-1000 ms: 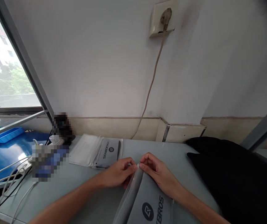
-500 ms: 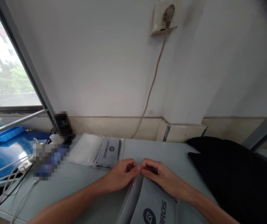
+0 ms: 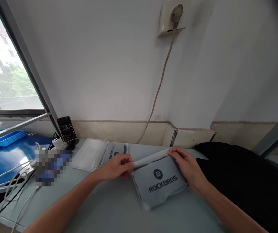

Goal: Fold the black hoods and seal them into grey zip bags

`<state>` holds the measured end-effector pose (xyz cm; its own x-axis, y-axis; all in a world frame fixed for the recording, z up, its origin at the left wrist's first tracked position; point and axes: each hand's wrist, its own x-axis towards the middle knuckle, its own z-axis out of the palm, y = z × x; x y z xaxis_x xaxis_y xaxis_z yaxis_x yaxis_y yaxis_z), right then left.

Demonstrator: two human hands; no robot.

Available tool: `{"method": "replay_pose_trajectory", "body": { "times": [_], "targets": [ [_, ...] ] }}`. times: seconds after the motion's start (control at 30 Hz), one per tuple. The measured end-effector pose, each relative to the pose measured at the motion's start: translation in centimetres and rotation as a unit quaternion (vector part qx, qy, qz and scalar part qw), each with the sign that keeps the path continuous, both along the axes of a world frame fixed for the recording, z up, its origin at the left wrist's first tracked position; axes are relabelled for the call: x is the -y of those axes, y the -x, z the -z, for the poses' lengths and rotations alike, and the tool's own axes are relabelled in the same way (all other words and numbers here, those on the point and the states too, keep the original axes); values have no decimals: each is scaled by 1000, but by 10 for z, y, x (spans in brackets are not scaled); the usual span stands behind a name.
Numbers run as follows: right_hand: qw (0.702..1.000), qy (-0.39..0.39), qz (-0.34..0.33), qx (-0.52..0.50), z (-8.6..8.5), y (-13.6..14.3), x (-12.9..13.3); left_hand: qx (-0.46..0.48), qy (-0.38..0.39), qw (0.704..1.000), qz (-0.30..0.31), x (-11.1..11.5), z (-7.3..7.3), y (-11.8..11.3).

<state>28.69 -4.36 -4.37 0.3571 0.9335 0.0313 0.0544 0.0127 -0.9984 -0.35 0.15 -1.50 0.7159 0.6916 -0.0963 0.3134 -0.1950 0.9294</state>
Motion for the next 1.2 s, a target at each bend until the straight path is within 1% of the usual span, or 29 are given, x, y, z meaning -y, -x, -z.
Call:
{"method": "replay_pose_trajectory", "body": {
  "times": [0.1, 0.17, 0.2, 0.23, 0.3, 0.4, 0.47, 0.53, 0.6, 0.67, 0.7, 0.77, 0.83, 0.9, 0.97, 1.03, 1.1, 1.13, 1.2],
  "targets": [
    [997, -4, 65, -40, 5, -10, -6, 19, -9, 997, -77, -14, 4, 8],
    [994, -7, 87, -72, 7, -12, -7, 40, 9, 994, -100, -17, 10, 8],
    [992, -9, 92, -88, 8, -12, -7, 45, 27, 994, -93, -16, 12, 7],
    [990, -14, 94, -101, 8, -11, -7, 43, 48, 995, -73, -14, 14, 5],
    [989, -27, 87, -119, 6, -6, -5, 32, 95, 995, -15, -5, 16, 0],
    [989, -50, 51, -127, 3, 4, 1, 37, 166, 984, 55, 11, 13, -8],
    [990, -80, 8, -112, 2, 12, 6, 62, 210, 974, 61, 18, 10, -12],
    [989, -113, -36, -88, 0, 20, 11, 102, 243, 964, 30, 21, 7, -15],
    [986, -130, -80, -65, -1, 28, 17, 152, 263, 953, -6, 20, 7, -17],
    [982, -121, -133, -59, -3, 36, 23, 203, 268, 941, -34, 15, 8, -18],
    [977, -110, -173, -57, -4, 40, 26, 224, 266, 936, -57, 13, 9, -18],
    [961, -69, -262, -56, -4, 47, 31, 246, 243, 928, -140, 7, 11, -17],
    [939, -28, -339, -47, -3, 51, 35, 239, 200, 923, -225, 1, 10, -13],
    [925, -9, -379, -34, 2, 53, 35, 212, 138, 928, -273, -7, 8, -6],
    [924, 0, -382, -10, 7, 52, 33, 166, 83, 936, -300, -17, 4, 4],
    [932, 17, -362, 21, 13, 50, 29, 89, 27, 941, -325, -30, 1, 18],
    [936, 34, -346, 52, 17, 48, 26, -19, -42, 947, -317, -42, 1, 33],
    [936, 39, -344, 64, 19, 47, 24, -75, -81, 945, -309, -48, 3, 40],
    [933, 42, -348, 78, 21, 46, 23, -141, -124, 934, -305, -56, 8, 51]
  ]
}}
